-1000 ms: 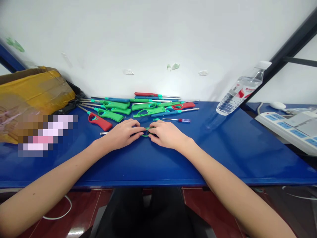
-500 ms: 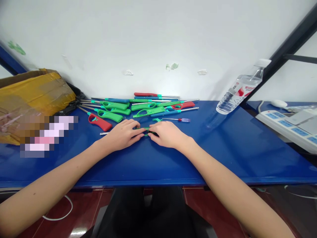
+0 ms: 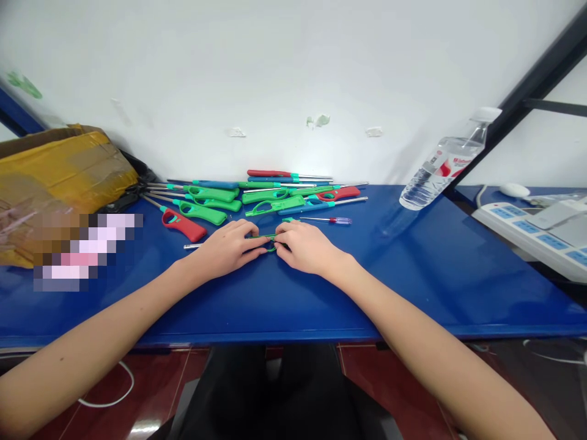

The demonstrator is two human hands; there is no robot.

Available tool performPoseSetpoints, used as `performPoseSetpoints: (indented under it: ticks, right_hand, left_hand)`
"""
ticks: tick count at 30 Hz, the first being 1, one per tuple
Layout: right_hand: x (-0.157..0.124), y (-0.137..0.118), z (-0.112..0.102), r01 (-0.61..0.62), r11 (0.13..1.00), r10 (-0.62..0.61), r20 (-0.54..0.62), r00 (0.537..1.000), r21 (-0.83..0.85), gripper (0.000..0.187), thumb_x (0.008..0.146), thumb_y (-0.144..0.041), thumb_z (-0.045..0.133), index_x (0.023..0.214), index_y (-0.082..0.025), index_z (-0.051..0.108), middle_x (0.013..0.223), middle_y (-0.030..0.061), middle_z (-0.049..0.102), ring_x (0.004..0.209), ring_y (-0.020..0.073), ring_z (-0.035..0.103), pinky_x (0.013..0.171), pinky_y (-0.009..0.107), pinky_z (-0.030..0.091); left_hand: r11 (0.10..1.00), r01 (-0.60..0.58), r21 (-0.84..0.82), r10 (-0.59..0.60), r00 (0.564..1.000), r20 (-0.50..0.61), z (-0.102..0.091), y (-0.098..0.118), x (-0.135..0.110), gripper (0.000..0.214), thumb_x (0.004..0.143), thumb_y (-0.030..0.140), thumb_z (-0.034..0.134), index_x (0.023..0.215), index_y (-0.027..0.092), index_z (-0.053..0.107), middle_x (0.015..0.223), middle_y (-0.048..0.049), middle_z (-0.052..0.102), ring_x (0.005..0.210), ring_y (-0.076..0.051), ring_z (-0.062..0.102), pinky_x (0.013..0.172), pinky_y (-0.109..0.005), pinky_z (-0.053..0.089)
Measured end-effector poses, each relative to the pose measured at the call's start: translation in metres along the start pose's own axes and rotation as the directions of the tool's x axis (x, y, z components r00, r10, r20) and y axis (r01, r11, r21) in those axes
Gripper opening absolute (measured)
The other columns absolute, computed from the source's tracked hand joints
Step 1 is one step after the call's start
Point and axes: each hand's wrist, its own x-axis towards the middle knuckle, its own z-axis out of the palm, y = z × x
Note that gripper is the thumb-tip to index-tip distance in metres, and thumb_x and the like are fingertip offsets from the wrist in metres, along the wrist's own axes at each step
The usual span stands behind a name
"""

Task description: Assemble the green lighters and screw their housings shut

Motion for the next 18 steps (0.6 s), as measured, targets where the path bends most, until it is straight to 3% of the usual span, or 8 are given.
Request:
performPoseSetpoints:
  ticks: [10,18]
  right_hand:
    - [0.0017,-0.0009,-0.0038,-0.083,0.996,0.082,0.025,0.996,0.033,0.021,0.092,-0.019,0.051,0.096,-0.017,0.071,0.093,0.0077,0.074,0.085,0.0223,0.067,0.076,0.032,0.049]
    - [-0.0005,0.0050,-0.0015,-0.002,0.998,0.002,-0.002,1.000,0.070,0.026,0.092,-0.018,0.050,0.107,-0.017,0.072,0.108,0.0095,0.073,0.097,0.0244,0.067,0.085,0.036,0.052]
  left_hand:
    - [0.997,0.034,-0.072,-0.034,0.999,-0.004,0.0028,-0.0026,-0.0012,0.037,0.102,0.041,0.043,0.115,0.021,0.071,0.095,-0.0082,0.059,0.087,-0.020,0.054,0.079,-0.032,0.044]
    - [0.989,0.059,-0.139,-0.060,0.998,0.000,0.0027,-0.0020,-0.0009,0.035,0.101,0.041,0.046,0.116,0.021,0.071,0.096,-0.0077,0.059,0.086,-0.020,0.054,0.080,-0.032,0.045]
